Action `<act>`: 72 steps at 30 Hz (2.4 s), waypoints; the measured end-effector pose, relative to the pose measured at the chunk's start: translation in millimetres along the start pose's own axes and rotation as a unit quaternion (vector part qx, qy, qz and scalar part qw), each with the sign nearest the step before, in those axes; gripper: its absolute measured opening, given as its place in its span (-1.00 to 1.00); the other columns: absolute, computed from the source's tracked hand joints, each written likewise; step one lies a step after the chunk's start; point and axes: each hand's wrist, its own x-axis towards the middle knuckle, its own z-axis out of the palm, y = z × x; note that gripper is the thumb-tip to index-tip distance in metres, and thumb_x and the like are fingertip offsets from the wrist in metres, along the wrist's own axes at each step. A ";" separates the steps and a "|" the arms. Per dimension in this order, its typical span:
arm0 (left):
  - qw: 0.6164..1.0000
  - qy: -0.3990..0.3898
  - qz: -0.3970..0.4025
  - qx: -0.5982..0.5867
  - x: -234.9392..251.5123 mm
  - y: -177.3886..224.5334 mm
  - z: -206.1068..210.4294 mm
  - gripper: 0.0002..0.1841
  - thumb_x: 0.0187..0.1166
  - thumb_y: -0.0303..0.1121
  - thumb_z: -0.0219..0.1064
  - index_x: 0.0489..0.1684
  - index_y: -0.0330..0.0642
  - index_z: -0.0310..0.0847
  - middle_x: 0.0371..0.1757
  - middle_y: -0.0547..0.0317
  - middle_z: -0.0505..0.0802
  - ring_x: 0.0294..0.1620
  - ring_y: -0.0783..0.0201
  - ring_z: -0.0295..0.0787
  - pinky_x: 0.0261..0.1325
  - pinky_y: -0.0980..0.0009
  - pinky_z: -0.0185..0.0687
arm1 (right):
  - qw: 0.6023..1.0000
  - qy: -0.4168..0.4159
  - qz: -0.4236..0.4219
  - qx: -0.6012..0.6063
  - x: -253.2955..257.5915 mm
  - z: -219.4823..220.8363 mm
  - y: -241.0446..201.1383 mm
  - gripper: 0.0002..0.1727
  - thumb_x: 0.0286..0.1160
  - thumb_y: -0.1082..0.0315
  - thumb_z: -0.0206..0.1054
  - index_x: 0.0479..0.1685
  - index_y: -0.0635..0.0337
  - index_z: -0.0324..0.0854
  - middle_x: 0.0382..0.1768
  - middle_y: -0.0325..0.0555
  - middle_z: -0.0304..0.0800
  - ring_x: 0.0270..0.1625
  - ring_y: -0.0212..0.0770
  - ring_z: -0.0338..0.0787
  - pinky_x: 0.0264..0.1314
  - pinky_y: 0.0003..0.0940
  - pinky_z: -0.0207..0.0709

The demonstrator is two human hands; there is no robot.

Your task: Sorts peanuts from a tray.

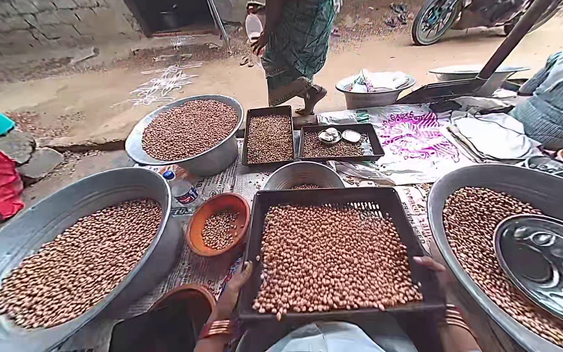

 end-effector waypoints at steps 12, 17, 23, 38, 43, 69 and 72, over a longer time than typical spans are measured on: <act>0.999 -0.036 0.025 0.010 15.0 -3.9 -17.5 -0.38 0.69 -0.18 0.08 0.74 -0.20 0.15 0.17 0.24 0.84 0.02 0.56 0.84 0.12 0.53 0.79 | 0.998 -0.045 -0.009 0.043 6.5 3.3 16.4 -0.57 0.12 0.43 0.14 0.10 0.02 0.52 -0.42 -0.47 0.86 -0.42 -0.64 0.82 -0.41 -0.67 0.71; 1.000 0.001 0.013 -0.023 6.3 -15.8 -62.2 -0.63 0.83 -0.29 -0.07 0.48 -0.20 0.35 -0.12 0.39 0.87 -0.16 0.61 0.84 -0.02 0.56 0.80 | 0.986 -0.153 -0.038 0.049 -25.2 10.7 35.5 -0.18 -0.03 0.29 0.60 0.50 0.07 0.52 0.07 -0.31 0.91 0.00 -0.45 0.90 0.05 -0.43 0.83; 0.999 0.006 -0.028 -0.023 -10.4 -19.0 -22.8 -0.47 0.76 -0.24 0.03 0.69 -0.20 0.18 0.01 0.22 0.88 -0.11 0.50 0.88 0.00 0.49 0.84 | 0.999 -0.031 0.034 0.025 -8.2 -6.8 24.7 -0.66 0.22 0.39 0.13 0.03 0.00 0.55 -0.45 -0.44 0.86 -0.47 -0.61 0.81 -0.49 -0.65 0.68; 0.969 -0.075 0.039 0.232 26.4 8.0 -46.2 -0.29 0.50 -0.22 0.32 0.70 -0.29 0.28 0.44 -0.03 0.72 0.32 0.39 0.74 0.42 0.40 0.64 | 0.964 -0.110 0.073 0.229 -4.7 -25.2 71.6 -0.77 0.09 0.34 0.51 -0.20 -0.04 0.85 -0.37 -0.18 0.95 -0.33 -0.35 0.94 -0.24 -0.38 0.84; 0.917 -0.082 0.081 0.382 46.1 -11.4 -70.9 -0.40 0.72 -0.14 0.22 0.69 -0.28 0.39 0.59 -0.20 0.64 0.63 0.01 0.55 0.73 0.04 0.33 | 0.955 -0.161 -0.025 -0.248 13.4 -17.9 13.6 -0.25 0.52 0.20 0.20 0.74 0.31 0.21 0.38 -0.27 0.74 0.21 -0.63 0.78 0.28 -0.66 0.66; 0.656 -0.131 0.483 0.565 103.6 141.1 130.4 -0.79 0.69 -0.38 0.25 -0.08 -0.20 0.85 -0.13 -0.03 0.89 -0.01 -0.03 0.87 0.12 -0.06 0.74 | 0.401 -0.446 -0.242 -0.762 93.1 286.9 -91.2 -0.78 0.68 0.22 0.32 -0.06 0.03 0.89 -0.15 0.06 0.91 -0.01 0.20 0.86 0.02 0.35 0.61; 0.663 -0.330 0.331 0.585 75.8 54.0 123.6 -0.69 0.72 -0.29 0.26 0.31 -0.15 0.74 0.39 -0.14 0.76 0.50 -0.11 0.62 0.60 -0.13 0.35 | 0.338 -0.409 -0.178 -0.828 65.9 254.4 -52.3 -0.74 0.66 0.36 0.21 0.09 0.16 0.80 -0.02 0.17 0.87 0.11 0.27 0.83 0.05 0.32 0.57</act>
